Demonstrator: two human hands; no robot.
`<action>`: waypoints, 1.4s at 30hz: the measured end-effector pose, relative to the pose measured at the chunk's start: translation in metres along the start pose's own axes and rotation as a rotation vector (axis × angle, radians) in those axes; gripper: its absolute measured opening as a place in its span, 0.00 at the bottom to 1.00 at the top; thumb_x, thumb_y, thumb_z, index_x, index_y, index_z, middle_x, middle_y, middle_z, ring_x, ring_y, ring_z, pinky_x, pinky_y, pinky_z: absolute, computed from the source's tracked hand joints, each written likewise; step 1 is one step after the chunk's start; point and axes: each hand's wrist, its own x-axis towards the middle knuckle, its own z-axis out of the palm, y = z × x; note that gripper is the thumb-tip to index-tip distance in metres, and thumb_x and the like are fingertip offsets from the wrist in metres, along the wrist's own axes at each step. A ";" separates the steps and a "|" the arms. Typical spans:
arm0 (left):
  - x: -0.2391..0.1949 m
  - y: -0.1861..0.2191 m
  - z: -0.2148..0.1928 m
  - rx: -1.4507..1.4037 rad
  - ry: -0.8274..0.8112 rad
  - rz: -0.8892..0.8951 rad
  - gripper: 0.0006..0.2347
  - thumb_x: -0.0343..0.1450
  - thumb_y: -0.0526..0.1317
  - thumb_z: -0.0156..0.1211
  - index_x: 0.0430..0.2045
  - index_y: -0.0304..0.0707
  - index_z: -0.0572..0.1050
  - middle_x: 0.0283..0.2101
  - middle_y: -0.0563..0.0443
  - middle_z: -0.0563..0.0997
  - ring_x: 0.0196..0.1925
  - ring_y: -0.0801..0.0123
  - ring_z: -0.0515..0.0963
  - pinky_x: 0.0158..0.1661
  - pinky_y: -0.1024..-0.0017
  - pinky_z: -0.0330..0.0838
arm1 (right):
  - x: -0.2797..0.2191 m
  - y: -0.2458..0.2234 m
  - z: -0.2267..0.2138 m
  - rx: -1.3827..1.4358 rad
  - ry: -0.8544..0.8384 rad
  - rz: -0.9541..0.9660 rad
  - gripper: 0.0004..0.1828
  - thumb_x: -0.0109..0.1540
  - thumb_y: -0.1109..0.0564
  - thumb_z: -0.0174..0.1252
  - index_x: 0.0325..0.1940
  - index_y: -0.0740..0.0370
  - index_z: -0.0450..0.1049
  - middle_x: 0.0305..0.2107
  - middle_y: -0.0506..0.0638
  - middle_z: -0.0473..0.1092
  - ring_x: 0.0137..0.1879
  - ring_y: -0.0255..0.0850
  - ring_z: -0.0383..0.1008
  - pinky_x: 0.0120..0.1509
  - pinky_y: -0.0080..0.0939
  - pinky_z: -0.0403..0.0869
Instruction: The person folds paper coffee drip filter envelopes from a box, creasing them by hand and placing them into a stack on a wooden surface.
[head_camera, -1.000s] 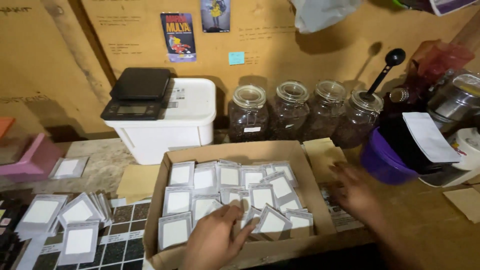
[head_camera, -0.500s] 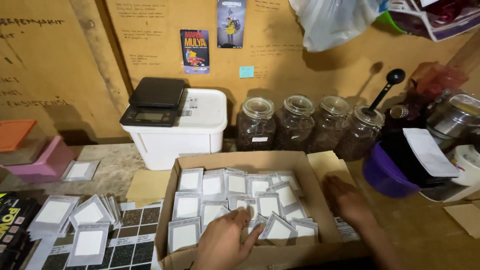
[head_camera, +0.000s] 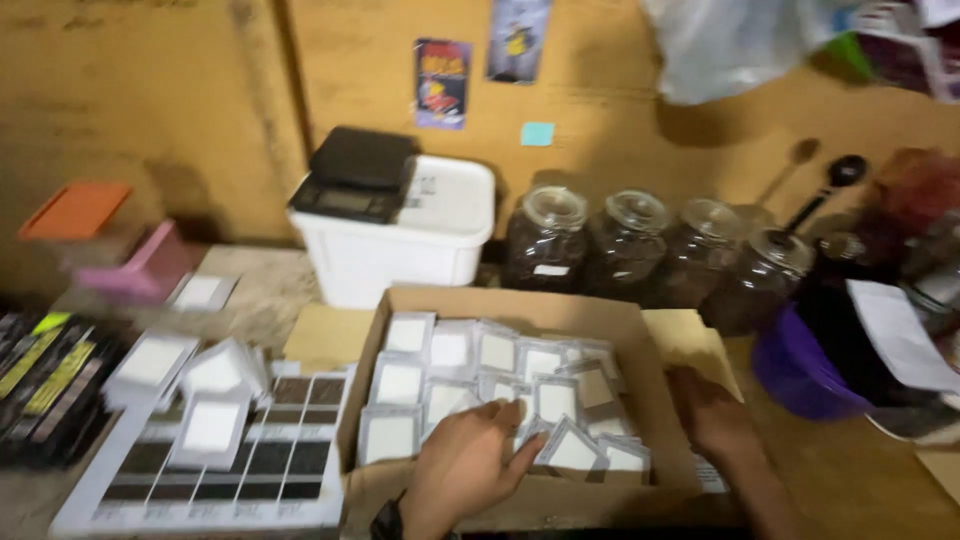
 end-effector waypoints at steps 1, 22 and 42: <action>-0.001 0.000 0.001 -0.006 0.008 -0.029 0.19 0.78 0.53 0.46 0.46 0.34 0.71 0.34 0.39 0.79 0.32 0.40 0.79 0.29 0.46 0.72 | 0.001 0.007 0.008 -0.008 -0.015 -0.026 0.23 0.62 0.40 0.45 0.62 0.39 0.64 0.55 0.49 0.72 0.58 0.53 0.76 0.54 0.58 0.72; -0.003 0.005 -0.028 -0.402 0.010 -0.182 0.26 0.71 0.58 0.54 0.57 0.38 0.69 0.39 0.50 0.80 0.35 0.55 0.82 0.33 0.57 0.72 | -0.035 -0.076 -0.031 0.946 1.014 -0.164 0.09 0.68 0.76 0.58 0.48 0.68 0.72 0.53 0.58 0.72 0.60 0.45 0.73 0.68 0.41 0.71; -0.003 -0.005 0.008 -0.313 0.614 -0.213 0.18 0.73 0.48 0.58 0.52 0.40 0.67 0.34 0.53 0.75 0.22 0.71 0.77 0.22 0.69 0.72 | -0.073 -0.190 -0.073 1.179 0.175 0.301 0.17 0.59 0.57 0.65 0.51 0.65 0.83 0.38 0.57 0.85 0.40 0.43 0.84 0.42 0.44 0.82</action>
